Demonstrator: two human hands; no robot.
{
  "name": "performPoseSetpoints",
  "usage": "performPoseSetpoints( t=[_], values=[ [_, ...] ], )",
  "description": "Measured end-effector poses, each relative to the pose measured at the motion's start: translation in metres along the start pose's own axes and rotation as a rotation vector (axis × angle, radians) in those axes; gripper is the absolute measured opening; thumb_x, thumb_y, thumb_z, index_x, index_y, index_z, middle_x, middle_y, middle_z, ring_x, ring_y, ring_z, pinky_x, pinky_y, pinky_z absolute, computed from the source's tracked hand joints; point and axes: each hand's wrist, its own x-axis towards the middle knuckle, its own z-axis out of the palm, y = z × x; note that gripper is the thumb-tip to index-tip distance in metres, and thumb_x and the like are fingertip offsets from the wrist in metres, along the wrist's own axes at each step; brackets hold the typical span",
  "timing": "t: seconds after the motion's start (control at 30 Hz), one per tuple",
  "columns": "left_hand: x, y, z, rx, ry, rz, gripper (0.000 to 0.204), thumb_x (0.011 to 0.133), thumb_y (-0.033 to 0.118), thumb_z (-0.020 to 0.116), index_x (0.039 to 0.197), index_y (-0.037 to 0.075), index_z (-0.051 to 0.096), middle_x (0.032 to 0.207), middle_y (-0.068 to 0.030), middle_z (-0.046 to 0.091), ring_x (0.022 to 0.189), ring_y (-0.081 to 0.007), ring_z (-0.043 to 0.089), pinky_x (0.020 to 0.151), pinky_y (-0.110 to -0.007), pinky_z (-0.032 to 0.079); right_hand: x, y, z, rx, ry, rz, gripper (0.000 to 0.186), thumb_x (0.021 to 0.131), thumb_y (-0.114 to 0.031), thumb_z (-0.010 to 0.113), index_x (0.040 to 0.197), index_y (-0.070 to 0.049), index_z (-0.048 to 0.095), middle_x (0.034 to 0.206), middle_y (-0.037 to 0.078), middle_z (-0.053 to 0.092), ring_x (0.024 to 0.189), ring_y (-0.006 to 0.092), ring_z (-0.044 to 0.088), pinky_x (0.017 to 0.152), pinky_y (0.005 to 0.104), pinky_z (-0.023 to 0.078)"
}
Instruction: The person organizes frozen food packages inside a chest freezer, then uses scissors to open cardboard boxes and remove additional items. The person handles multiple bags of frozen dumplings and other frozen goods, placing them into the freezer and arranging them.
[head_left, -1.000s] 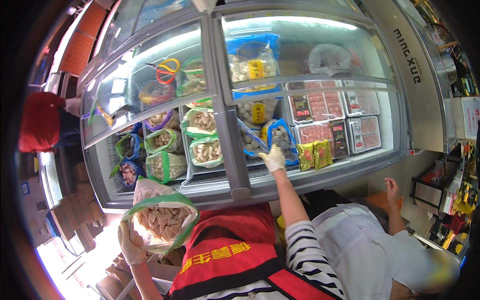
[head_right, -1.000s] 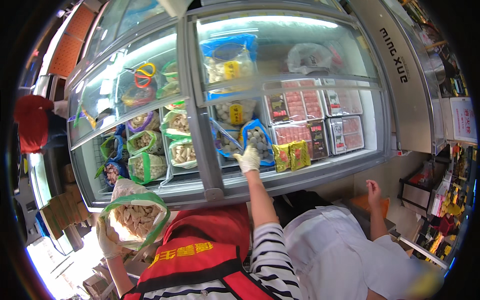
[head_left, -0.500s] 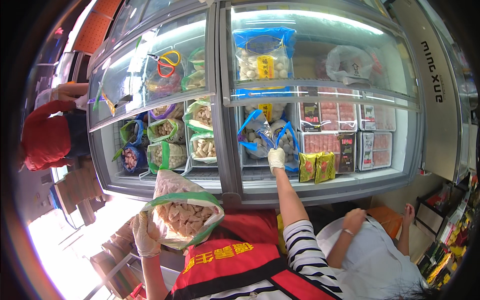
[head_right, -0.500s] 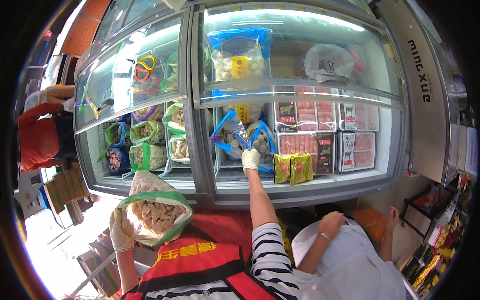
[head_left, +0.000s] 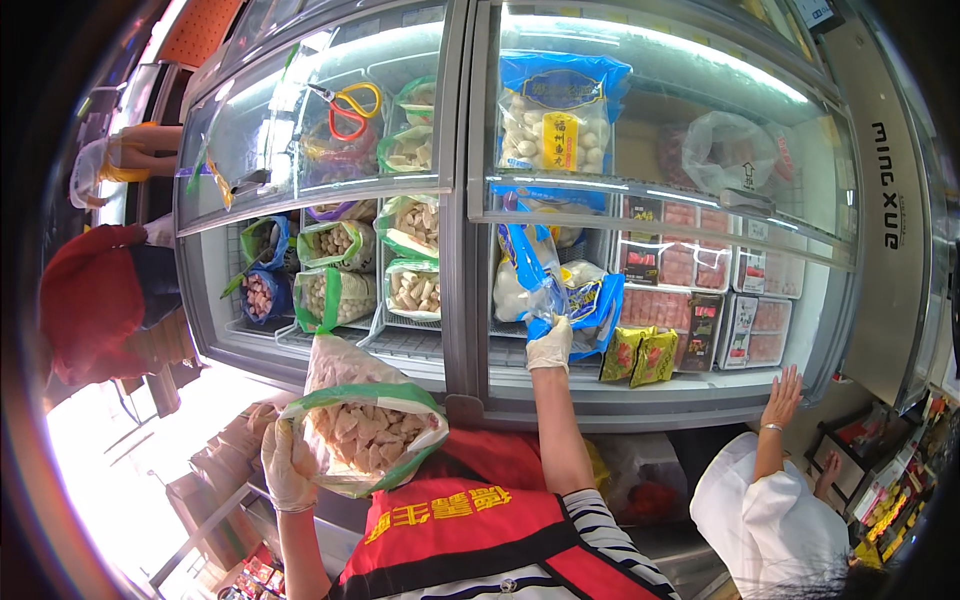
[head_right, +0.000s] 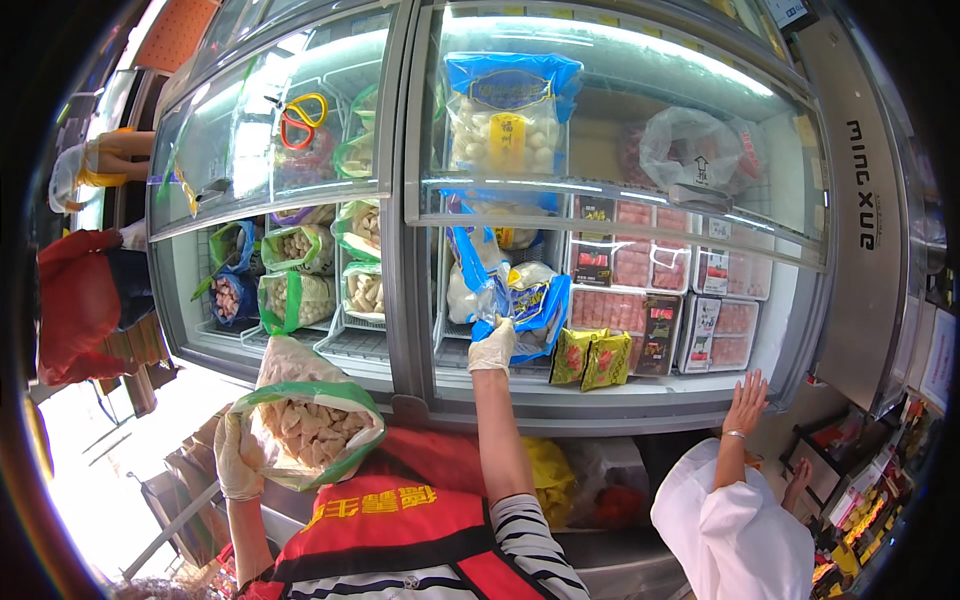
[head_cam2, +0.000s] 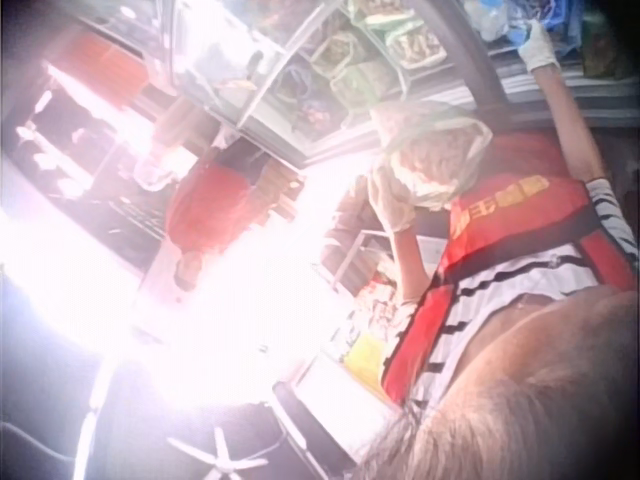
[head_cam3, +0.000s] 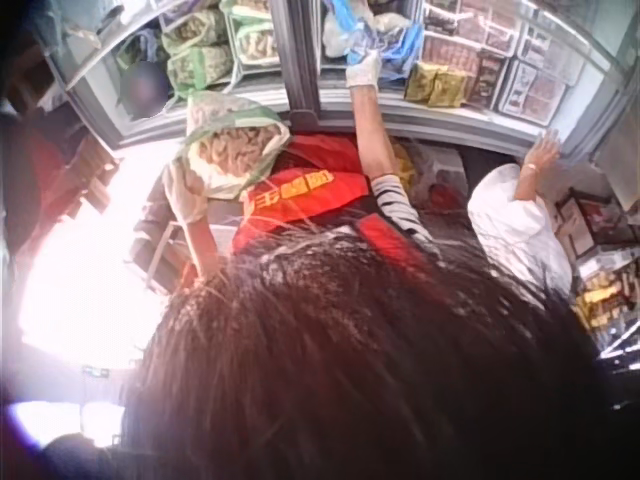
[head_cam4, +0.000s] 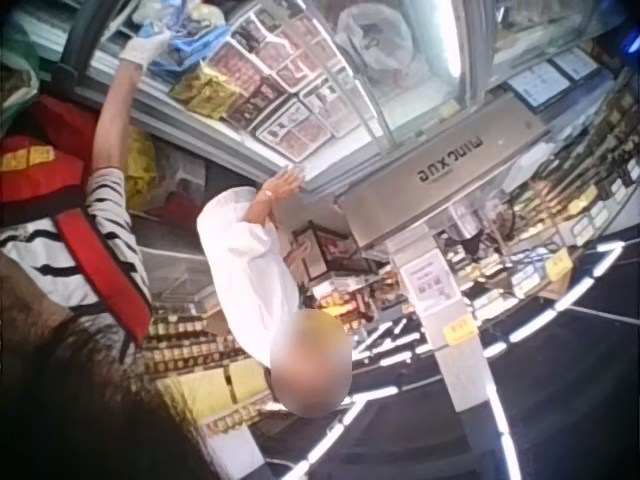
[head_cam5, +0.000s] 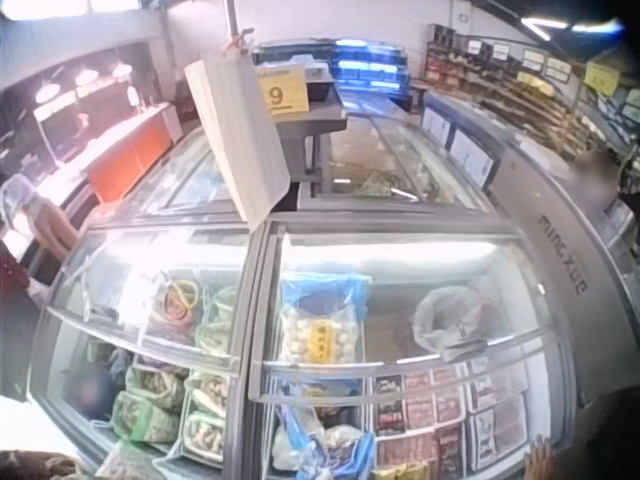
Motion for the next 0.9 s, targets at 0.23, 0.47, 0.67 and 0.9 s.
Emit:
performPoseSetpoints(
  t=[0.23,0.47,0.67,0.9],
  values=[
    [-0.001,0.003,0.013,-0.038,-0.019,0.059,0.018,0.099,0.015,0.049,0.085,0.006,0.056,0.078,0.0014,0.053,0.068,-0.0073,0.045,0.063,-0.023,0.038,0.015,0.009,-0.010,-0.247,-0.151,-0.259,0.012,0.085,-0.011,0.051,0.080,-0.003,0.058,0.076,0.003,0.056,0.062,0.0130,0.053,0.052,0.0239,0.042],
    [-0.004,0.001,0.006,-0.069,0.017,-0.003,0.018,0.098,0.016,0.050,0.085,0.005,0.055,0.072,0.0030,0.049,0.063,-0.0052,0.042,0.058,-0.022,0.037,0.039,0.058,0.029,0.295,0.186,0.664,0.009,0.078,-0.014,0.057,0.081,-0.005,0.060,0.078,0.005,0.059,0.066,0.0157,0.052,0.059,0.0328,0.041],
    [0.005,0.002,-0.001,-0.077,-0.011,-0.048,0.017,0.097,0.015,0.051,0.084,0.006,0.054,0.073,0.0042,0.048,0.064,-0.0029,0.043,0.056,-0.020,0.034,0.045,0.045,-0.014,0.055,-0.344,0.505,0.009,0.078,-0.016,0.062,0.078,-0.010,0.056,0.064,0.004,0.054,0.047,0.0145,0.047,0.043,0.0291,0.036],
    [0.012,-0.002,-0.023,-0.132,-0.213,-0.113,0.017,0.096,0.016,0.055,0.083,0.005,0.055,0.066,0.0049,0.047,0.057,-0.0030,0.038,0.049,-0.020,0.028,-0.001,-0.022,-0.034,-0.627,-0.084,-0.402,0.066,0.072,-0.024,0.077,0.125,0.000,0.045,0.114,0.019,0.053,0.103,0.0332,0.053,0.084,0.0406,0.043]
  ],
)
